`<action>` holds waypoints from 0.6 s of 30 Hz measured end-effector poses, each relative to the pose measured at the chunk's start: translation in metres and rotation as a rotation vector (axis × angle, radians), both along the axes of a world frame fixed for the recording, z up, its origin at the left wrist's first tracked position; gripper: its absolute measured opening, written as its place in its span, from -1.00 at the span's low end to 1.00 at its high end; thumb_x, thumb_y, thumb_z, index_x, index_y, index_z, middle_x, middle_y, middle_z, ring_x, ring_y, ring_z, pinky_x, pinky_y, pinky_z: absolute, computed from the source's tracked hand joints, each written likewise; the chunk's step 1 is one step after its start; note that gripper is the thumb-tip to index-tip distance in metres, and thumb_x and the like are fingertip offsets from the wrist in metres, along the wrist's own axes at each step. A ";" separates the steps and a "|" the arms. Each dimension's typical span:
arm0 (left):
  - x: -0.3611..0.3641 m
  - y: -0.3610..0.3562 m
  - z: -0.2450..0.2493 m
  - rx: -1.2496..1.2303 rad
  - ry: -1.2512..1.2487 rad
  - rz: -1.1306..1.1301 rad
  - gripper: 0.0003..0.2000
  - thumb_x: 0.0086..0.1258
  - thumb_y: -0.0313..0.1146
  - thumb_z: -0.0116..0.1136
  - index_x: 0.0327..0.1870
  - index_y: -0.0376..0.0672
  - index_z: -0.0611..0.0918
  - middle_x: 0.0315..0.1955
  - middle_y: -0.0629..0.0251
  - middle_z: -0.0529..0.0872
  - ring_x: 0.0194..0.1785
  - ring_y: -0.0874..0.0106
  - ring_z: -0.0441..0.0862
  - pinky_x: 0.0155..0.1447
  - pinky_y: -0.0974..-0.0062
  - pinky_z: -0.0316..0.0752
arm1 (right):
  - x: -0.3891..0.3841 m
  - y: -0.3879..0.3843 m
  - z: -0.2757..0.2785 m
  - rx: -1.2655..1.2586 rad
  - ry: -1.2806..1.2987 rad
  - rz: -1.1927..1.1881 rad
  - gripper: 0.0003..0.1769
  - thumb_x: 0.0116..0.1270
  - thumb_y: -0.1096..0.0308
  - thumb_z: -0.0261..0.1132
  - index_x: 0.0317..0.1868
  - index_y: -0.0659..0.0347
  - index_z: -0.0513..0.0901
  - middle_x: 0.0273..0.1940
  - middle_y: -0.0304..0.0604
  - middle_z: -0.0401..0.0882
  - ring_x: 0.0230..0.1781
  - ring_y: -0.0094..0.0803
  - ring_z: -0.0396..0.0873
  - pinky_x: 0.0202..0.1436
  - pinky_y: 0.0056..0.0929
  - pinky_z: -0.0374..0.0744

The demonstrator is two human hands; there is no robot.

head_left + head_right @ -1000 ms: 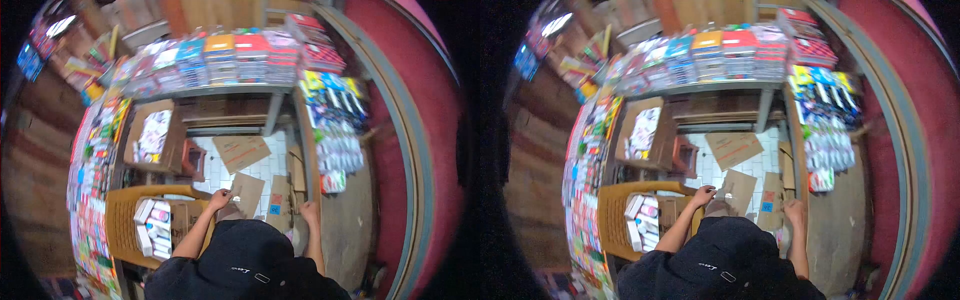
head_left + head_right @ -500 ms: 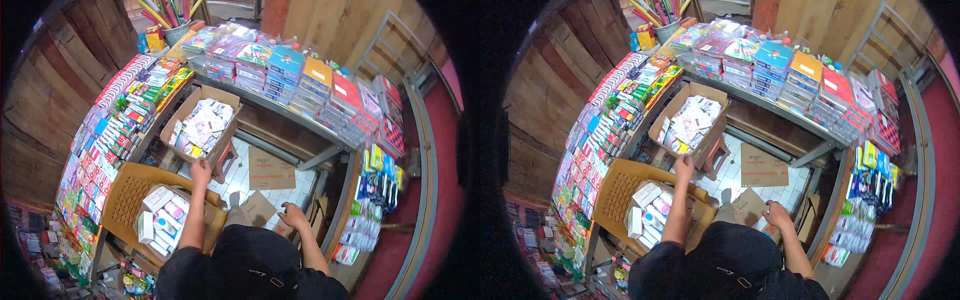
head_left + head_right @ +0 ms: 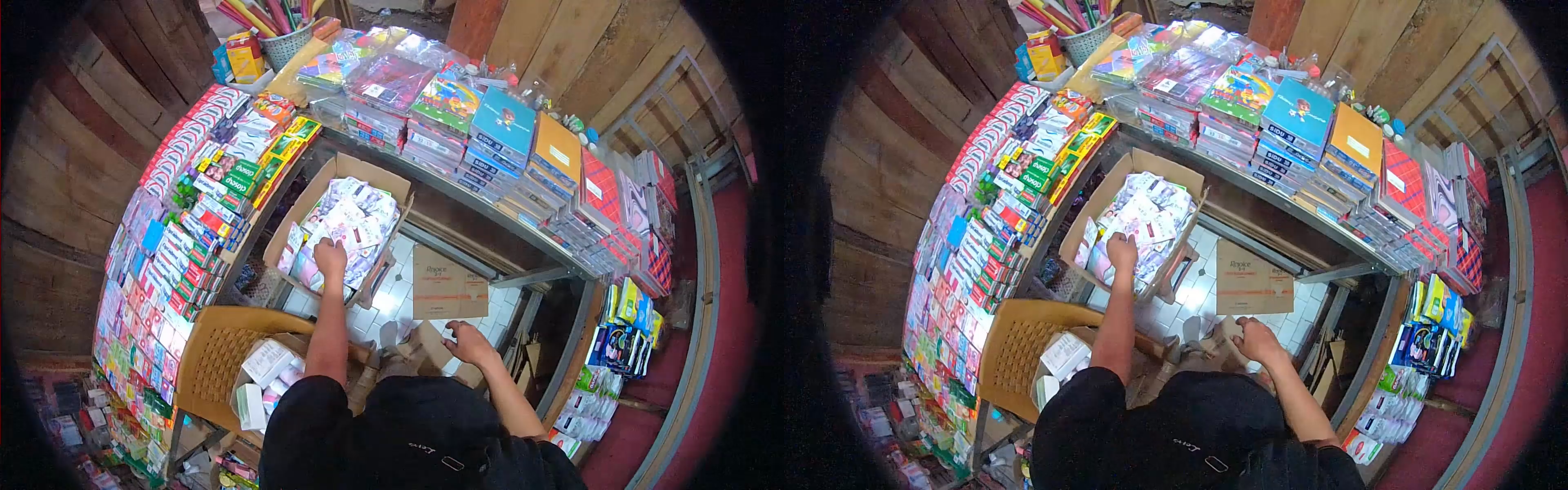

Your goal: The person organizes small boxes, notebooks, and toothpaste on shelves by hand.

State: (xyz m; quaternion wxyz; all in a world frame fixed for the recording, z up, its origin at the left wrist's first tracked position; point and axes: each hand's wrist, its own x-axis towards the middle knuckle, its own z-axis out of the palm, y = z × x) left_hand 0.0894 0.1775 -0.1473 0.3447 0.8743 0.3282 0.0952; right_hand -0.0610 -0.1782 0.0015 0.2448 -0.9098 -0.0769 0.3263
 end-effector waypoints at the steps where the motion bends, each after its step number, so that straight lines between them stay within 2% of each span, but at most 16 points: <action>1: -0.001 -0.002 -0.001 0.001 -0.118 -0.015 -0.83 0.15 -0.41 0.31 -0.32 -0.29 0.60 -0.35 -0.02 0.61 -0.22 0.02 0.59 -0.12 0.12 0.47 | 0.003 0.001 -0.002 0.028 0.007 0.002 -0.54 0.21 0.27 0.31 0.07 0.36 0.55 0.00 0.22 0.59 0.03 0.07 0.56 0.13 -0.15 0.52; 3: -0.010 -0.013 0.007 0.011 -0.353 -0.034 -0.88 0.18 -0.48 0.27 -0.34 -0.28 0.57 -0.33 0.02 0.58 -0.21 0.06 0.55 -0.09 0.15 0.45 | 0.017 0.002 -0.009 0.063 0.056 -0.001 -0.56 0.26 0.21 0.29 0.02 0.38 0.57 -0.07 0.18 0.63 -0.02 0.03 0.60 0.09 -0.18 0.54; 4: -0.017 -0.025 0.025 -0.103 -0.438 -0.014 -0.91 0.21 -0.55 0.20 -0.31 -0.28 0.54 -0.30 0.05 0.55 -0.17 0.09 0.51 -0.04 0.21 0.42 | 0.021 0.002 -0.015 0.082 0.086 -0.002 -0.56 0.28 0.18 0.28 0.00 0.39 0.58 -0.11 0.16 0.65 -0.05 0.01 0.62 0.06 -0.19 0.55; 5: -0.026 -0.031 0.030 -0.021 -0.518 -0.078 -0.91 0.23 -0.55 0.17 -0.30 -0.29 0.52 -0.31 0.08 0.53 -0.17 0.10 0.50 -0.05 0.23 0.41 | 0.022 0.001 -0.031 0.185 0.141 -0.071 -0.56 0.32 0.13 0.25 -0.03 0.39 0.60 -0.15 0.12 0.66 -0.08 -0.04 0.63 0.04 -0.21 0.56; 7: -0.054 -0.057 0.077 0.001 -0.642 -0.153 -0.92 0.24 -0.56 0.14 -0.31 -0.29 0.49 -0.33 0.10 0.52 -0.18 0.09 0.48 -0.05 0.25 0.39 | 0.034 0.001 -0.066 0.392 0.236 -0.208 -0.53 0.38 0.04 0.20 -0.10 0.38 0.63 -0.22 0.04 0.69 -0.14 -0.14 0.65 -0.01 -0.26 0.57; 8: -0.068 -0.071 0.094 -0.030 -0.667 -0.148 -0.93 0.27 -0.56 0.13 -0.31 -0.29 0.48 -0.34 0.11 0.51 -0.20 0.13 0.48 -0.06 0.27 0.39 | 0.043 0.011 -0.059 0.591 0.362 -0.313 -0.45 0.45 -0.07 0.12 0.04 0.32 0.57 -0.11 -0.04 0.66 -0.15 -0.24 0.63 -0.02 -0.29 0.58; 9: -0.080 -0.085 0.105 -0.062 -0.696 -0.144 -0.93 0.29 -0.56 0.12 -0.31 -0.29 0.48 -0.34 0.13 0.50 -0.22 0.16 0.48 -0.07 0.29 0.39 | 0.050 0.023 -0.050 0.794 0.484 -0.498 -0.45 0.46 -0.06 0.10 0.10 0.31 0.52 -0.05 -0.03 0.64 -0.11 -0.22 0.62 0.00 -0.27 0.59; 11: -0.104 -0.117 0.110 -0.569 -0.638 -0.006 -0.94 0.36 -0.54 0.10 -0.30 -0.30 0.49 -0.37 0.19 0.48 -0.25 0.31 0.47 -0.09 0.38 0.39 | 0.058 0.044 -0.033 1.189 0.725 -0.884 -0.42 0.48 -0.06 0.07 0.22 0.29 0.42 0.06 -0.02 0.59 -0.02 -0.19 0.61 0.05 -0.22 0.59; 14: -0.124 -0.150 0.111 -0.723 -0.596 -0.065 -0.92 0.39 -0.51 0.11 -0.30 -0.31 0.50 -0.39 0.25 0.47 -0.29 0.44 0.48 -0.19 0.45 0.41 | 0.074 0.059 -0.017 1.415 0.853 -0.878 -0.40 0.49 -0.01 0.06 0.31 0.28 0.27 0.16 0.02 0.51 0.12 -0.12 0.56 0.14 -0.12 0.58; 17: -0.129 -0.159 0.104 -0.835 -0.531 -0.120 -0.91 0.39 -0.50 0.14 -0.30 -0.32 0.52 -0.37 0.24 0.51 -0.31 0.46 0.52 -0.28 0.49 0.42 | 0.082 0.052 -0.015 1.428 0.722 -0.996 -0.47 0.51 0.07 0.05 0.28 0.29 0.30 0.15 0.05 0.51 0.16 -0.09 0.53 0.19 -0.10 0.58; 18: -0.126 -0.154 0.120 -0.836 -0.519 -0.157 -0.89 0.35 -0.48 0.20 -0.28 -0.33 0.54 -0.33 0.15 0.57 -0.34 0.41 0.56 -0.35 0.51 0.43 | 0.084 0.045 -0.018 1.434 0.688 -1.026 -0.51 0.49 0.14 0.11 0.26 0.30 0.31 0.14 0.07 0.51 0.13 -0.08 0.55 0.16 -0.07 0.61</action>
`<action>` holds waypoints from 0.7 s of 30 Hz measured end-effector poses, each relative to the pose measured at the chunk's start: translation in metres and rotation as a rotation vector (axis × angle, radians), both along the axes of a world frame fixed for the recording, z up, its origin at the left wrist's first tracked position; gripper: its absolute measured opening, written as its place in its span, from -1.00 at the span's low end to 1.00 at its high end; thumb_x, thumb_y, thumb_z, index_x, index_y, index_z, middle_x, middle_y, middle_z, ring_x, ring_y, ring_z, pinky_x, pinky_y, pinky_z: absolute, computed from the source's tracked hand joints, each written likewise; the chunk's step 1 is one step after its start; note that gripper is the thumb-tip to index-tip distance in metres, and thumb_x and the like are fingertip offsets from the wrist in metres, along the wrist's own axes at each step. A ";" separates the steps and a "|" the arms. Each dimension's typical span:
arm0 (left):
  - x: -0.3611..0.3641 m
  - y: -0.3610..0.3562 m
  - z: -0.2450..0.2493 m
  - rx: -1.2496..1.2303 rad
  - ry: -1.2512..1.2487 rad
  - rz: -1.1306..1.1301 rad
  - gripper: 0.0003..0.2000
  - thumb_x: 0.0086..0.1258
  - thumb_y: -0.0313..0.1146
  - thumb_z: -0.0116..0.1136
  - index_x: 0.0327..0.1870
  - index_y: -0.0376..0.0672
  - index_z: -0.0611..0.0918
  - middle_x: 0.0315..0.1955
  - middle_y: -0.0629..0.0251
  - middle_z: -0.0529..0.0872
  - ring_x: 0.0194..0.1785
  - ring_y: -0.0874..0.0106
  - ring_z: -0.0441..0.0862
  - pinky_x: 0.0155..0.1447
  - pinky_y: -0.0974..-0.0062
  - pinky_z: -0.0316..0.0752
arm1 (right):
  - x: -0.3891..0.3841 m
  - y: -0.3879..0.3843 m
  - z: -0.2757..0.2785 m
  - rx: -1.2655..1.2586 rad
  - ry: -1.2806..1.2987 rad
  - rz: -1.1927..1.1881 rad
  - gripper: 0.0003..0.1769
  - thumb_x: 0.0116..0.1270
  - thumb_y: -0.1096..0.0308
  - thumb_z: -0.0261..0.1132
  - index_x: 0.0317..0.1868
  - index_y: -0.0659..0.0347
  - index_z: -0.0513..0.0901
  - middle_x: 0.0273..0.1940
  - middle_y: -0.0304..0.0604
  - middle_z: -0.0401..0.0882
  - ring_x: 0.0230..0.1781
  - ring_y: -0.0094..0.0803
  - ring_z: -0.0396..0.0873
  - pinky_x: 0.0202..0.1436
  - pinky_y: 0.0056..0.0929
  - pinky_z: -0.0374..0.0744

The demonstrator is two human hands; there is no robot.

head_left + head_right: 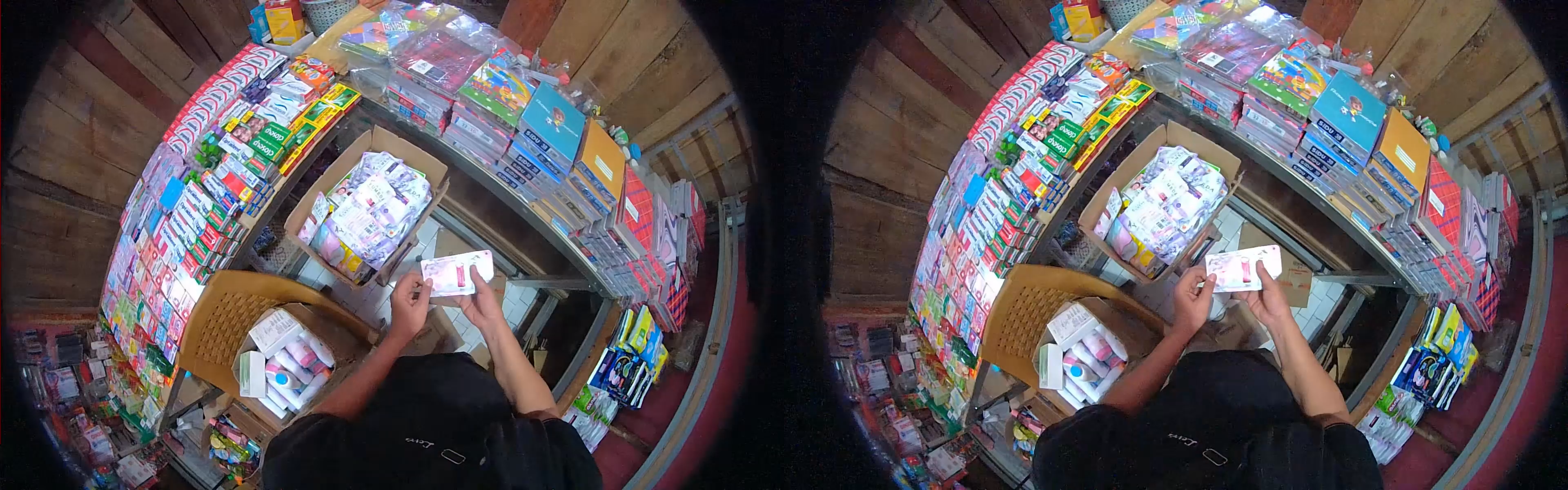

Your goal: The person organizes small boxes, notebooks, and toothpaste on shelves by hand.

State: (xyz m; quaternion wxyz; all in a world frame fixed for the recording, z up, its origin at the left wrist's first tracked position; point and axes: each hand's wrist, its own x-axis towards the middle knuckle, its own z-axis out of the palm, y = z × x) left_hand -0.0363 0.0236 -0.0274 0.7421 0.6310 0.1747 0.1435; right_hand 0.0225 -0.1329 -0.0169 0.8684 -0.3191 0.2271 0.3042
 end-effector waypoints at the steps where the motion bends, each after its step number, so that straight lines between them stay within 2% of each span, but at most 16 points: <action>1: 0.005 0.011 -0.007 0.137 -0.017 -0.040 -0.88 0.33 -0.47 0.23 -0.25 -0.31 0.55 -0.28 0.15 0.58 -0.28 0.41 0.58 -0.27 0.50 0.45 | 0.000 -0.004 0.001 -0.032 -0.029 -0.010 -0.51 0.48 0.17 0.13 0.25 0.29 0.32 0.15 0.06 0.50 0.15 -0.09 0.54 0.19 -0.07 0.59; 3: 0.017 0.044 -0.035 0.406 -0.051 -0.128 -0.83 0.29 -0.45 0.29 -0.20 -0.28 0.55 -0.19 0.15 0.62 -0.16 0.40 0.62 -0.10 0.47 0.49 | -0.002 -0.011 0.007 -0.100 -0.084 -0.037 -0.53 0.46 0.21 0.17 0.24 0.28 0.32 0.17 0.02 0.49 0.19 -0.12 0.51 0.25 -0.07 0.54; 5: 0.039 0.075 -0.049 0.679 0.186 0.100 -0.64 0.16 -0.25 0.37 -0.15 -0.31 0.57 -0.12 -0.05 0.60 -0.06 0.14 0.57 0.05 0.25 0.48 | -0.006 -0.021 0.011 -0.092 -0.095 -0.064 -0.57 0.44 0.31 0.18 0.23 0.29 0.33 0.15 0.03 0.50 0.16 -0.10 0.53 0.23 -0.04 0.57; 7: 0.064 0.111 -0.088 1.060 0.266 0.074 -0.48 0.09 -0.22 0.39 0.03 -0.29 0.53 0.10 -0.15 0.49 0.23 -0.03 0.40 0.30 0.07 0.30 | -0.011 -0.031 0.010 -0.053 -0.087 -0.090 -0.61 0.45 0.38 0.15 0.20 0.33 0.34 0.12 0.07 0.51 0.12 -0.09 0.56 0.19 -0.02 0.60; 10: 0.085 0.128 -0.079 1.307 0.415 -0.093 -0.33 0.07 -0.25 0.37 0.24 -0.26 0.42 0.27 -0.19 0.32 0.36 -0.13 0.22 0.37 -0.02 0.22 | -0.021 -0.042 0.007 -0.076 -0.063 -0.129 -0.63 0.44 0.44 0.14 0.20 0.32 0.35 0.13 0.04 0.51 0.15 -0.13 0.54 0.25 -0.05 0.55; 13: 0.098 0.134 -0.094 1.368 0.535 -0.227 -0.25 0.06 -0.26 0.36 0.34 -0.23 0.35 0.37 -0.19 0.17 0.39 -0.20 0.15 0.40 -0.08 0.16 | -0.034 -0.048 0.003 -0.118 -0.083 -0.192 -0.61 0.43 0.41 0.14 0.22 0.30 0.35 0.17 0.03 0.49 0.17 -0.14 0.52 0.28 -0.09 0.53; 14: 0.100 0.135 -0.098 1.397 0.534 -0.262 -0.35 0.19 -0.33 0.24 0.35 -0.24 0.35 0.34 -0.22 0.25 0.40 -0.13 0.17 0.41 -0.05 0.15 | -0.037 -0.050 0.004 -0.107 -0.069 -0.218 -0.62 0.44 0.43 0.14 0.21 0.31 0.35 0.17 0.01 0.49 0.17 -0.16 0.52 0.29 -0.08 0.52; 17: 0.100 0.152 -0.133 1.383 0.216 -0.177 -0.48 0.30 -0.41 0.06 0.32 -0.28 0.38 0.27 -0.19 0.37 0.41 -0.02 0.22 0.41 -0.02 0.15 | -0.047 -0.056 0.011 -0.073 -0.036 -0.291 -0.63 0.44 0.45 0.13 0.21 0.30 0.35 0.16 -0.02 0.50 0.17 -0.19 0.52 0.31 -0.06 0.50; 18: 0.099 0.159 -0.130 1.389 0.065 -0.096 -0.58 0.47 -0.38 -0.17 0.33 -0.27 0.37 0.24 -0.18 0.41 0.21 -0.08 0.44 0.33 0.12 0.30 | -0.049 -0.058 0.013 -0.060 -0.033 -0.311 -0.63 0.44 0.44 0.13 0.22 0.30 0.35 0.16 -0.02 0.50 0.17 -0.19 0.52 0.31 -0.07 0.50; 21: 0.090 0.162 -0.078 0.686 0.111 0.063 -0.62 0.52 -0.35 -0.18 0.25 -0.36 0.42 0.15 -0.10 0.50 0.23 -0.02 0.45 0.29 0.12 0.36 | -0.059 -0.068 0.017 -0.039 -0.041 -0.382 -0.62 0.46 0.41 0.12 0.23 0.30 0.35 0.16 -0.02 0.50 0.17 -0.20 0.53 0.30 -0.08 0.51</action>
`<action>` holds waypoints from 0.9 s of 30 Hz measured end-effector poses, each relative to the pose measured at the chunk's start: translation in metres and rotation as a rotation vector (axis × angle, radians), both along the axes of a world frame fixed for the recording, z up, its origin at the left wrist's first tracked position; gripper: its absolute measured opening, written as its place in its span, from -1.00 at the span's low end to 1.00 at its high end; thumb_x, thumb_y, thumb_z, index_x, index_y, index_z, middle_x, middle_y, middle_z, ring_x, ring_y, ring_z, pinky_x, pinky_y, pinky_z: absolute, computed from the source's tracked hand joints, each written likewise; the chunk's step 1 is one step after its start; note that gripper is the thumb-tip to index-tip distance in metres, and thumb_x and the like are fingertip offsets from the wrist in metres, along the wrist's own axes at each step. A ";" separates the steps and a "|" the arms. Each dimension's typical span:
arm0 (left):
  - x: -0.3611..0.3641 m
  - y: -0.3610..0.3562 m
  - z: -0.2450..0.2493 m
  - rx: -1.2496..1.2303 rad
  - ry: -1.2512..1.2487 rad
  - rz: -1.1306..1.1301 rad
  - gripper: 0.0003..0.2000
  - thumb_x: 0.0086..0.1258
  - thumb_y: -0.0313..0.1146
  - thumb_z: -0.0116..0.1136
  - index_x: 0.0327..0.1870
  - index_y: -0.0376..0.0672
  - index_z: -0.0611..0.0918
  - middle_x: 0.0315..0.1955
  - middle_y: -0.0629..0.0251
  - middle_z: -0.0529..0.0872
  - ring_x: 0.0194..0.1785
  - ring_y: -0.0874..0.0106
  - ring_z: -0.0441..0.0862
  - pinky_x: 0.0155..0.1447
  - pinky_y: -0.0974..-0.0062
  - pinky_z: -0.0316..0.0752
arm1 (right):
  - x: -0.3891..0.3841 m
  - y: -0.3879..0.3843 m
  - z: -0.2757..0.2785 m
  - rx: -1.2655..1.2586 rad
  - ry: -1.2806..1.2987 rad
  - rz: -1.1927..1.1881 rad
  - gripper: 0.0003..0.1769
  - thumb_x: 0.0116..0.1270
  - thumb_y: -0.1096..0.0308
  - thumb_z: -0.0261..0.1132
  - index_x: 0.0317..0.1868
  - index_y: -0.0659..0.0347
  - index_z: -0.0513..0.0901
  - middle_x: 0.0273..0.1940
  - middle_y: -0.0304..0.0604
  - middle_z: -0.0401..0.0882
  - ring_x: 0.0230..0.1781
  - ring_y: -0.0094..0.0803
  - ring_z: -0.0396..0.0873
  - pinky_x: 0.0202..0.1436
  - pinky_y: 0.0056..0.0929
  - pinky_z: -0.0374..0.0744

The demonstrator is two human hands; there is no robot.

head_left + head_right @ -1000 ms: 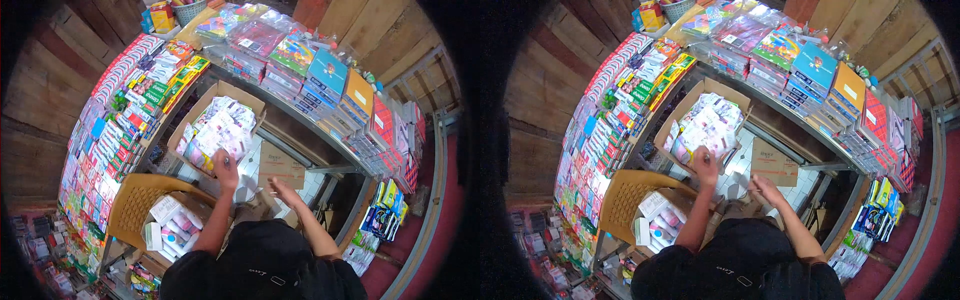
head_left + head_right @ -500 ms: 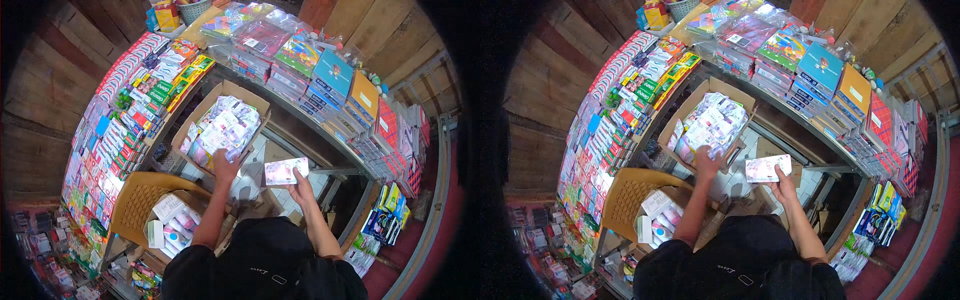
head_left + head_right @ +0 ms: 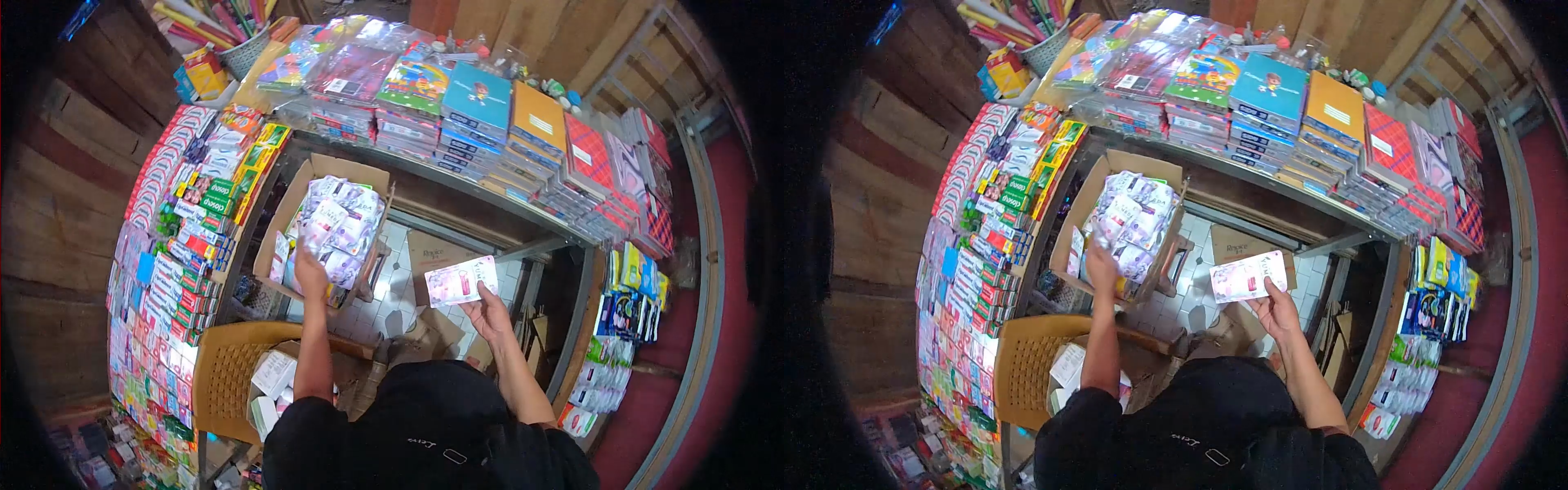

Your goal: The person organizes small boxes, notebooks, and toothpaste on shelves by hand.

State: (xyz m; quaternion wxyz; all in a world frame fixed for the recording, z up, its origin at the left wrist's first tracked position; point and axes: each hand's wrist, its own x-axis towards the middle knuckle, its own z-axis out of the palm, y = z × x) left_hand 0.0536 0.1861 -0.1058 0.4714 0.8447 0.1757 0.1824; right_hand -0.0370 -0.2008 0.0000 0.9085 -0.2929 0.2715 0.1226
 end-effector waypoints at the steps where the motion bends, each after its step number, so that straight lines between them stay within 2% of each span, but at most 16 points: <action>1: -0.005 0.006 0.009 -0.057 0.037 0.029 -0.62 0.53 -0.32 -0.20 0.25 -0.36 0.41 0.12 -0.06 0.52 0.19 0.01 0.48 0.24 0.14 0.40 | -0.004 -0.004 0.002 0.004 -0.007 -0.025 -0.61 0.46 0.40 0.12 0.24 0.30 0.35 0.16 -0.02 0.51 0.17 -0.20 0.53 0.30 -0.08 0.51; 3: -0.017 0.014 0.027 -0.169 0.111 0.087 -0.61 0.57 -0.28 -0.23 0.24 -0.37 0.40 0.06 0.00 0.56 0.12 0.05 0.55 0.15 0.19 0.49 | -0.013 -0.012 0.013 -0.006 -0.029 -0.050 -0.62 0.47 0.38 0.11 0.23 0.31 0.35 0.15 -0.01 0.51 0.17 -0.20 0.53 0.29 -0.09 0.52; 6: -0.038 -0.022 0.066 -0.988 -0.073 0.160 -0.62 0.56 -0.26 -0.20 0.24 -0.33 0.40 0.00 0.11 0.59 0.04 0.16 0.60 0.08 0.18 0.55 | -0.033 -0.028 0.029 -0.001 -0.074 -0.106 -0.62 0.49 0.35 0.10 0.23 0.31 0.36 0.14 -0.01 0.53 0.17 -0.21 0.53 0.28 -0.09 0.52; 7: -0.045 -0.035 0.073 -1.248 -0.177 -0.067 -0.61 0.56 -0.27 -0.23 0.27 -0.30 0.38 0.08 0.09 0.57 0.10 0.15 0.58 0.10 0.10 0.58 | -0.042 -0.035 0.032 0.004 -0.092 -0.133 -0.62 0.49 0.34 0.10 0.22 0.31 0.37 0.14 -0.01 0.53 0.16 -0.21 0.54 0.27 -0.09 0.53; 8: -0.051 -0.051 0.070 -1.534 -0.181 -0.122 -0.59 0.53 -0.27 -0.19 0.28 -0.30 0.37 0.21 -0.01 0.50 0.23 0.07 0.51 0.23 -0.02 0.50 | -0.052 -0.043 0.035 -0.003 -0.117 -0.144 -0.63 0.49 0.33 0.09 0.22 0.31 0.37 0.14 -0.01 0.53 0.16 -0.21 0.54 0.27 -0.10 0.53; 10: -0.065 -0.090 0.071 -1.749 -0.058 -0.265 -0.58 0.51 -0.27 -0.22 0.29 -0.32 0.36 0.23 -0.04 0.48 0.26 0.05 0.48 0.24 -0.07 0.48 | -0.077 -0.060 0.038 -0.023 -0.165 -0.182 -0.63 0.50 0.33 0.09 0.22 0.30 0.38 0.14 -0.01 0.53 0.16 -0.22 0.54 0.26 -0.10 0.53; 14: -0.110 -0.203 0.082 -1.863 0.232 -0.537 -0.58 0.51 -0.20 -0.23 0.24 -0.28 0.43 0.16 0.01 0.56 0.19 0.08 0.55 0.20 -0.06 0.51 | -0.148 -0.095 0.046 -0.053 -0.222 -0.268 -0.63 0.50 0.32 0.10 0.23 0.25 0.38 0.13 -0.08 0.55 0.14 -0.25 0.55 0.18 -0.18 0.58; 15: -0.126 -0.232 0.084 -1.877 0.299 -0.582 -0.54 0.54 -0.06 -0.23 0.23 -0.22 0.44 0.10 0.06 0.61 0.16 0.12 0.58 0.14 -0.03 0.56 | -0.170 -0.105 0.047 -0.059 -0.245 -0.310 -0.64 0.50 0.32 0.10 0.23 0.24 0.39 0.13 -0.09 0.55 0.14 -0.26 0.55 0.16 -0.18 0.58; 16: -0.147 -0.265 0.110 -1.834 0.352 -0.612 -0.46 0.53 0.10 -0.24 0.22 -0.18 0.45 0.08 0.09 0.62 0.15 0.15 0.59 0.11 0.01 0.59 | -0.192 -0.115 0.046 -0.065 -0.268 -0.352 -0.64 0.50 0.31 0.10 0.23 0.23 0.39 0.12 -0.10 0.55 0.13 -0.26 0.56 0.15 -0.19 0.58; 18: -0.183 -0.315 0.121 -1.818 0.493 -0.684 -0.47 0.49 0.10 -0.12 0.20 -0.19 0.45 0.10 0.09 0.60 0.14 0.16 0.60 0.13 0.04 0.59 | -0.238 -0.134 0.045 -0.081 -0.309 -0.433 -0.65 0.50 0.31 0.09 0.22 0.21 0.40 0.12 -0.11 0.55 0.12 -0.27 0.56 0.13 -0.20 0.59; 21: -0.244 -0.373 0.107 -1.740 0.697 -0.866 -0.54 0.46 -0.03 0.05 0.19 -0.21 0.45 0.11 0.08 0.59 0.14 0.14 0.59 0.17 0.06 0.57 | -0.318 -0.156 0.049 -0.140 -0.308 -0.542 -0.67 0.51 0.33 0.09 0.21 0.22 0.42 0.10 -0.12 0.56 0.11 -0.28 0.56 0.17 -0.15 0.56; 25: -0.319 -0.424 0.107 -1.592 0.882 -0.884 -0.62 0.44 -0.24 0.10 0.17 -0.26 0.45 0.10 0.07 0.60 0.14 0.18 0.59 0.19 0.11 0.55 | -0.423 -0.178 0.056 -0.199 -0.290 -0.692 -0.68 0.50 0.36 0.10 0.19 0.24 0.46 0.07 -0.13 0.58 0.09 -0.28 0.57 0.20 -0.09 0.54; 27: -0.341 -0.432 0.101 -1.580 0.922 -0.844 -0.62 0.43 -0.24 0.10 0.16 -0.26 0.45 0.10 0.07 0.61 0.14 0.18 0.59 0.20 0.10 0.55 | -0.477 -0.186 0.054 -0.275 -0.237 -0.746 -0.70 0.50 0.37 0.09 0.16 0.30 0.48 0.05 -0.10 0.58 0.06 -0.31 0.59 0.17 -0.13 0.57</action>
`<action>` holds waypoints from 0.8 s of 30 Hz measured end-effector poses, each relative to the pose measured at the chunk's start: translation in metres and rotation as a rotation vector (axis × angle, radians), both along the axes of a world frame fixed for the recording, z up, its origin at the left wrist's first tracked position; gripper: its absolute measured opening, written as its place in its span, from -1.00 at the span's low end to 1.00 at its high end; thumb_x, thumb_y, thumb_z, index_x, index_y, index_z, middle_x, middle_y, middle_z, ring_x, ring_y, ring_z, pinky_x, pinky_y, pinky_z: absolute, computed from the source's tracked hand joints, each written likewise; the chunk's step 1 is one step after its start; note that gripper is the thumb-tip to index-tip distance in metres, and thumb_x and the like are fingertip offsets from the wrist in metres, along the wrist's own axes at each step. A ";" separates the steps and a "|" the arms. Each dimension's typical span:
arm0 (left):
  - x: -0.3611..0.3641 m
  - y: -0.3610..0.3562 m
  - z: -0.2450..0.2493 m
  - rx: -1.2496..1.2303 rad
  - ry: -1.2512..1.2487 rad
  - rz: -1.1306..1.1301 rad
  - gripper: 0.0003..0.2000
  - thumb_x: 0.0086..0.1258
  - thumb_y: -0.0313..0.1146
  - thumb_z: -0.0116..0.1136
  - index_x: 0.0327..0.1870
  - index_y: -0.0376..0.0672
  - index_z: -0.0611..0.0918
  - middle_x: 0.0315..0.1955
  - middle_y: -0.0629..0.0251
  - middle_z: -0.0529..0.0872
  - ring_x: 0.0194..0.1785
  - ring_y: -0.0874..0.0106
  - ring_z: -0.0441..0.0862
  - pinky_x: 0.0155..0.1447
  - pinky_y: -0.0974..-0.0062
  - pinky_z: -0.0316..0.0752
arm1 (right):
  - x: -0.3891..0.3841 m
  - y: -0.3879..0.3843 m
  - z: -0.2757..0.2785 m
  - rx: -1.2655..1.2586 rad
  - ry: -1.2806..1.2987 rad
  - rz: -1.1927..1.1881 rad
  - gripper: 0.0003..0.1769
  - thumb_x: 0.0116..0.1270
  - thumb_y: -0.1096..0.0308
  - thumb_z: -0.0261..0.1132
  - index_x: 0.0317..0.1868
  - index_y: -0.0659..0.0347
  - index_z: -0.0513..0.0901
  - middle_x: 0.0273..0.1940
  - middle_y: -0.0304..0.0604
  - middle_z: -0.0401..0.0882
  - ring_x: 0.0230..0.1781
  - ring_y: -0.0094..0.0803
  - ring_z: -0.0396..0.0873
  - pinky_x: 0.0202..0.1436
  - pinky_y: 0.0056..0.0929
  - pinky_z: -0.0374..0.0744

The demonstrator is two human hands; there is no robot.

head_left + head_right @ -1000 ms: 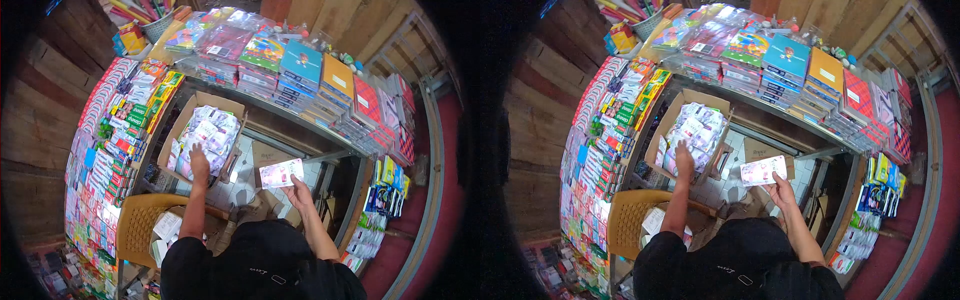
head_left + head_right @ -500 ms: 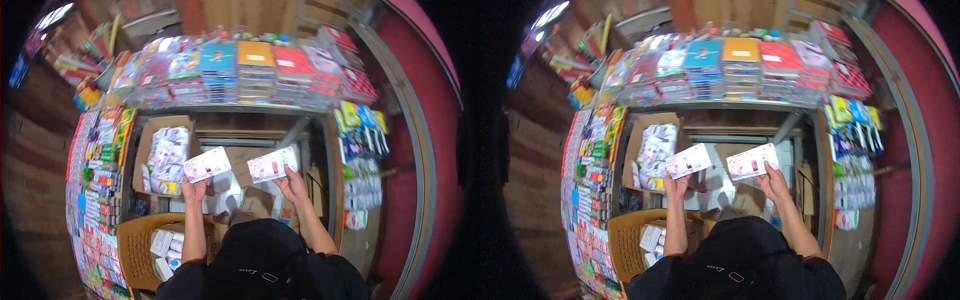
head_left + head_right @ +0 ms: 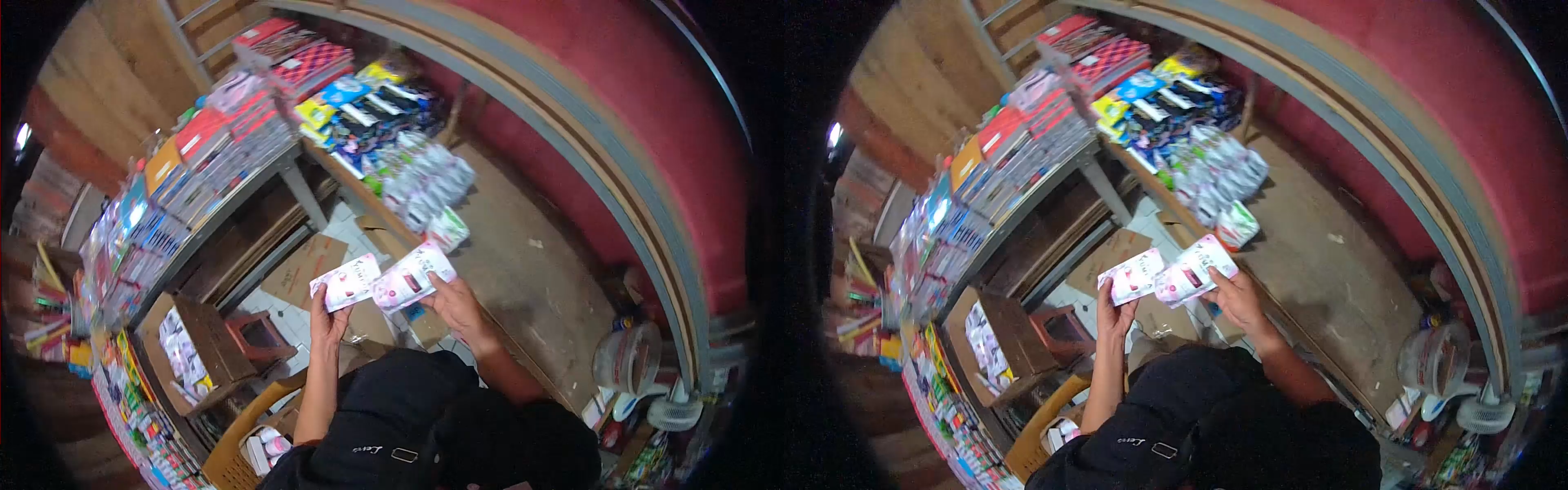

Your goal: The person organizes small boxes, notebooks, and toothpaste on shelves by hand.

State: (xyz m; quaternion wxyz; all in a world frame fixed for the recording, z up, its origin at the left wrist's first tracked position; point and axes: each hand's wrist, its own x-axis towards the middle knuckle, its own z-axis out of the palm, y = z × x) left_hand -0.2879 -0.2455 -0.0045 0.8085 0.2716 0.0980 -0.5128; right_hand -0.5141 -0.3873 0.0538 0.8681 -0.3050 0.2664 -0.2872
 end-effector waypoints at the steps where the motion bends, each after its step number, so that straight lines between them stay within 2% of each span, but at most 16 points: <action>1: -0.007 -0.002 0.001 0.012 0.013 0.011 -0.63 0.43 -0.24 0.11 0.15 -0.25 0.45 0.09 0.07 0.61 0.14 0.18 0.59 0.21 0.10 0.54 | -0.025 -0.002 0.006 -0.048 0.052 -0.091 -0.69 0.50 0.37 0.10 0.16 0.31 0.48 0.05 -0.09 0.59 0.03 -0.32 0.60 0.12 -0.16 0.59; 5: -0.013 0.000 0.004 0.015 -0.041 -0.034 -0.60 0.41 -0.21 0.14 0.15 -0.23 0.45 0.08 0.07 0.61 0.17 0.18 0.58 0.22 0.09 0.55 | -0.089 -0.017 0.022 -0.197 0.264 -0.414 -0.69 0.48 0.36 0.12 0.12 0.37 0.52 -0.03 -0.06 0.63 -0.11 -0.38 0.66 -0.10 -0.33 0.67; 6: -0.012 -0.001 0.003 0.033 -0.037 -0.015 -0.60 0.40 -0.20 0.15 0.16 -0.21 0.45 0.09 0.07 0.61 0.19 0.18 0.57 0.21 0.10 0.55 | -0.113 -0.036 -0.011 -0.349 0.385 -0.395 -0.69 0.47 0.37 0.14 0.13 0.35 0.51 -0.03 -0.12 0.63 -0.07 -0.30 0.64 0.06 -0.21 0.64; 9: -0.011 -0.004 0.015 -0.021 -0.055 -0.010 -0.60 0.36 -0.22 0.20 0.14 -0.22 0.47 0.08 0.11 0.61 0.19 0.18 0.56 0.31 0.09 0.46 | -0.131 -0.088 -0.062 -0.487 0.577 -0.473 -0.69 0.46 0.29 0.18 0.02 0.39 0.58 -0.13 -0.15 0.66 -0.15 -0.38 0.66 -0.07 -0.36 0.62; 12: -0.015 -0.007 0.014 -0.035 -0.020 0.044 -0.62 0.39 -0.23 0.16 0.14 -0.21 0.47 0.10 0.11 0.60 0.19 0.19 0.56 0.26 0.09 0.51 | -0.114 -0.122 -0.067 -0.678 0.822 -0.395 -0.59 0.44 0.12 0.19 -0.06 0.38 0.63 -0.24 -0.14 0.69 -0.17 -0.41 0.66 -0.13 -0.42 0.56; 15: -0.025 -0.002 0.023 -0.063 -0.012 0.067 -0.64 0.41 -0.23 0.13 0.14 -0.20 0.48 0.11 0.11 0.60 0.18 0.19 0.57 0.24 0.10 0.52 | -0.080 -0.138 -0.057 -0.749 1.011 -0.307 -0.53 0.42 -0.03 0.14 -0.08 0.26 0.66 -0.34 -0.13 0.69 -0.25 -0.38 0.66 -0.17 -0.39 0.53; 17: -0.036 0.004 0.033 -0.036 -0.013 0.086 -0.65 0.41 -0.23 0.14 0.12 -0.19 0.49 0.10 0.11 0.61 0.18 0.18 0.57 0.24 0.11 0.52 | -0.059 -0.148 -0.075 -0.802 1.011 -0.305 -0.53 0.42 -0.09 0.12 -0.05 0.14 0.67 -0.34 -0.12 0.69 -0.27 -0.34 0.65 -0.14 -0.35 0.53; 21: -0.041 0.025 0.022 -0.020 0.008 0.130 -0.63 0.39 -0.24 0.15 0.13 -0.21 0.48 0.12 0.10 0.59 0.17 0.16 0.57 0.24 0.06 0.52 | -0.031 -0.160 -0.088 -0.847 0.964 -0.272 -0.57 0.42 -0.10 0.10 0.00 0.00 0.66 -0.31 -0.11 0.69 -0.28 -0.29 0.64 -0.12 -0.34 0.53; 24: -0.043 0.043 0.018 -0.009 0.016 0.181 -0.64 0.38 -0.24 0.16 0.11 -0.21 0.49 0.11 0.10 0.60 0.18 0.15 0.56 0.24 0.06 0.52 | -0.023 -0.165 -0.094 -0.749 0.900 -0.221 -0.54 0.44 -0.08 0.08 0.04 0.08 0.64 -0.26 -0.13 0.69 -0.24 -0.33 0.63 -0.10 -0.37 0.52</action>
